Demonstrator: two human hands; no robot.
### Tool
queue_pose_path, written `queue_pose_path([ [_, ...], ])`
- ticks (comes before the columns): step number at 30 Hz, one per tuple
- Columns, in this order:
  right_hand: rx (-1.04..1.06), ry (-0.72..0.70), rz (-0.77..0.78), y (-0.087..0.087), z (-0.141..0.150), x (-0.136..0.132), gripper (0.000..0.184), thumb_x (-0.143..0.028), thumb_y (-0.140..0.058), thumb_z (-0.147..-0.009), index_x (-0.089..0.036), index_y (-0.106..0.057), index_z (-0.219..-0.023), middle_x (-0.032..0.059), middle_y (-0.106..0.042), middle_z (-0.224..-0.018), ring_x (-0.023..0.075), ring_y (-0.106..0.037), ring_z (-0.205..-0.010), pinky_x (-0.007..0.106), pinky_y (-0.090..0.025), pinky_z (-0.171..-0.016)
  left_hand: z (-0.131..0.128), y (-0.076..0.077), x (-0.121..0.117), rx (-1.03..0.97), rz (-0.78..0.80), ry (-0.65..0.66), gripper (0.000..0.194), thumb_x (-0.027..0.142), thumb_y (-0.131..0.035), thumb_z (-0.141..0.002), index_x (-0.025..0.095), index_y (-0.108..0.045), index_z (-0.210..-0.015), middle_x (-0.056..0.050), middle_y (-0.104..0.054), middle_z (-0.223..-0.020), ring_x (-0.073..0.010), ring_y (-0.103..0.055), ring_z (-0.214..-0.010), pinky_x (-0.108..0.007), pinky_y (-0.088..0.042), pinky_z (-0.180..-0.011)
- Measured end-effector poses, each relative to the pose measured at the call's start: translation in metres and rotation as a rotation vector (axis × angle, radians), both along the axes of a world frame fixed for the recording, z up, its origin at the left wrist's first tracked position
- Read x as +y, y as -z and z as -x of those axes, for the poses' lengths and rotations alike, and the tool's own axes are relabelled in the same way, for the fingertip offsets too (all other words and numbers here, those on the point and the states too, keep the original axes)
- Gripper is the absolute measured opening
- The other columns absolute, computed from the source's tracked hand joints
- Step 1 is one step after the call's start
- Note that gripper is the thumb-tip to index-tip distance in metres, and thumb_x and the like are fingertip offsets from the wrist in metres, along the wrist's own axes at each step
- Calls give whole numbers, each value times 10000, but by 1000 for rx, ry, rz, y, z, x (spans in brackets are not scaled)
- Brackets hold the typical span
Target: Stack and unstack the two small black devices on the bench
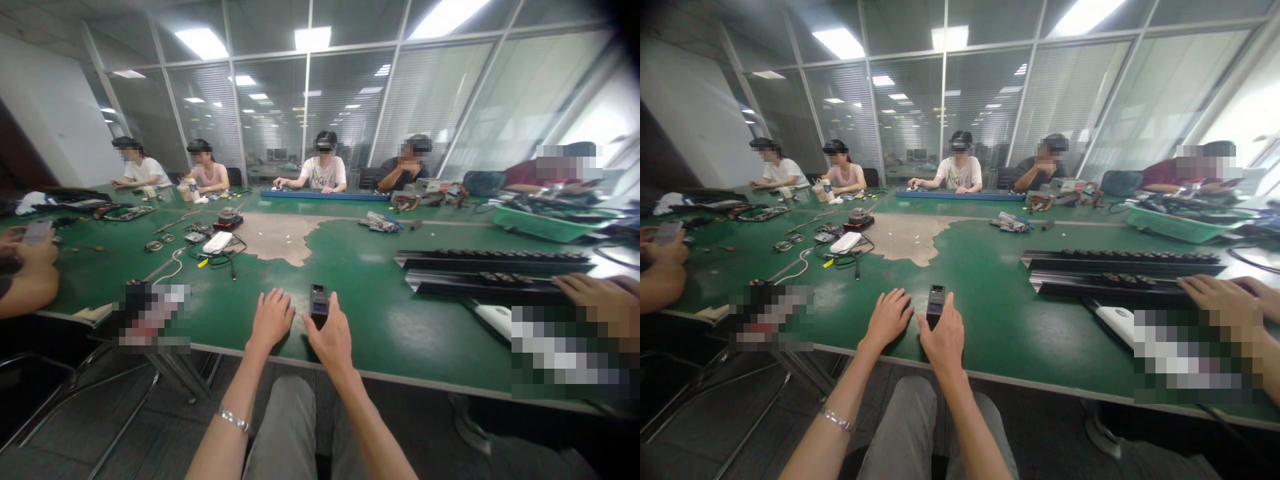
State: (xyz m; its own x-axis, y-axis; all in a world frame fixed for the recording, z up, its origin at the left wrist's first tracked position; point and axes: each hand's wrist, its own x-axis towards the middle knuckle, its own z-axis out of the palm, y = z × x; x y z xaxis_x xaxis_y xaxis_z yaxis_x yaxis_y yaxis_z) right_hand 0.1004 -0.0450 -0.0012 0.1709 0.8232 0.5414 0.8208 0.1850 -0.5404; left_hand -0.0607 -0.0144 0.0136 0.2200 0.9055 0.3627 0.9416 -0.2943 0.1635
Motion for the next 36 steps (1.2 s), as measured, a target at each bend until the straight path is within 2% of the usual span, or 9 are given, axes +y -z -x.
queue_pose_path([
  [3,24,17,5,1,0,0,896,-554,-564,-832,9,-277,-1468,266,-468,-1405,341,-494,-1235,456,-409,-1017,0,0,0,8,-9,0,337,373,-426,-976,246,-560,-1259,-80,-516,-1421,-254,-399,-1357,-492,-282,-1133],
  [10,76,12,45,4,-2,-2,904,-578,-563,-830,-4,-285,-1472,222,-520,-1371,332,-483,-1240,437,-411,-1026,0,1,0,7,-11,3,350,382,-413,-980,234,-564,-1258,-89,-522,-1416,-261,-405,-1354,-497,-283,-1131],
  [15,20,8,40,6,-4,-2,807,-524,-547,-858,11,-361,-1433,235,-519,-1367,332,-482,-1243,433,-408,-1038,-1,0,0,8,-1,-4,350,385,-407,-982,244,-564,-1261,-82,-516,-1424,-259,-399,-1360,-499,-274,-1136],
  [24,40,-17,-9,4,-5,-4,665,-466,-574,-845,-69,-462,-1367,182,-588,-1293,292,-519,-1207,420,-422,-1031,-1,0,0,14,-3,2,361,388,-403,-982,235,-567,-1266,-85,-521,-1420,-260,-402,-1358,-495,-284,-1133],
  [32,86,18,28,3,-4,-5,793,-587,-593,-814,-47,-445,-1375,217,-579,-1286,315,-515,-1212,429,-431,-1013,0,3,2,16,-3,2,351,372,-429,-971,237,-575,-1260,-95,-522,-1418,-265,-414,-1351,-508,-295,-1125],
  [36,68,-13,-3,2,-5,-6,663,-520,-560,-858,-83,-478,-1350,178,-596,-1267,300,-524,-1185,416,-433,-1005,0,3,1,17,-18,7,358,373,-423,-974,228,-575,-1264,-100,-525,-1414,-266,-419,-1348,-503,-295,-1125],
])
